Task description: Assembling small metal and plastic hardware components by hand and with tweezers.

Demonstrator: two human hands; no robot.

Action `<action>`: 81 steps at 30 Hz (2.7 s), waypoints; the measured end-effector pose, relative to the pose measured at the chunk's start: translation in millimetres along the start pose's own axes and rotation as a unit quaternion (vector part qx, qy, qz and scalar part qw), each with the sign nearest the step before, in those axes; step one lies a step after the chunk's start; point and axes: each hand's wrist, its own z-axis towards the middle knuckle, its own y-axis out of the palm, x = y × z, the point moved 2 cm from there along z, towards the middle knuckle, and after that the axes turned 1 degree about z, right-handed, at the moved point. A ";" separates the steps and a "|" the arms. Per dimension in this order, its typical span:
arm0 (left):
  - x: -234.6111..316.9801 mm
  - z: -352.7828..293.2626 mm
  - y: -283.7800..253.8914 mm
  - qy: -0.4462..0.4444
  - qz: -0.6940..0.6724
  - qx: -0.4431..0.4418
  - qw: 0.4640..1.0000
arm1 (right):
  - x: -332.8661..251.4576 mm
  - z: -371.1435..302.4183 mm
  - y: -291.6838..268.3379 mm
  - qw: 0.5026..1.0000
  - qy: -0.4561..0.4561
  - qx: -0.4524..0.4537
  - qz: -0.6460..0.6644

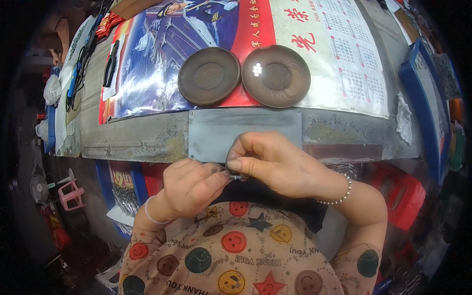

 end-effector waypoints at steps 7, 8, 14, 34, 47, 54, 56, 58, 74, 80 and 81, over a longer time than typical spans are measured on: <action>0.6 3.6 -3.4 0.013 0.005 -0.022 1.000 | 0.5 -2.7 -1.5 0.999 0.025 -0.020 -0.038; 0.1 3.5 -3.5 0.013 0.005 -0.022 1.000 | 0.2 -2.3 -1.6 0.999 0.025 -0.021 -0.037; -3.3 -1.1 -3.0 0.014 -0.014 -0.028 0.999 | -7.0 1.1 -1.7 0.989 0.016 -0.028 -0.147; -18.6 -2.1 -1.5 -0.114 -0.035 0.017 0.993 | -29.2 2.6 -10.1 0.776 -0.290 0.153 -0.538; -11.3 -4.9 11.4 -0.206 -0.200 0.053 0.956 | -30.0 54.9 -71.6 0.655 -0.268 0.246 -0.663; -10.3 -4.3 11.4 -0.203 -0.208 0.056 0.955 | -34.5 40.3 -76.2 0.686 -0.182 0.200 -0.676; -8.6 -3.3 12.5 -0.203 -0.214 0.053 0.954 | -37.3 37.1 -77.5 0.686 -0.175 0.197 -0.679; -7.3 -3.7 14.5 -0.200 -0.222 0.048 0.953 | -38.8 34.2 -78.7 0.685 -0.164 0.200 -0.681; 0.2 -0.9 22.8 -0.225 -0.257 0.039 0.939 | -40.2 55.4 -88.7 0.671 -0.197 0.209 -0.684; 4.2 2.6 25.5 -0.209 -0.269 0.053 0.939 | -48.9 66.8 -90.9 0.674 -0.178 0.189 -0.691; 4.6 2.3 25.7 -0.209 -0.268 0.054 0.939 | -49.2 67.5 -90.9 0.676 -0.190 0.187 -0.687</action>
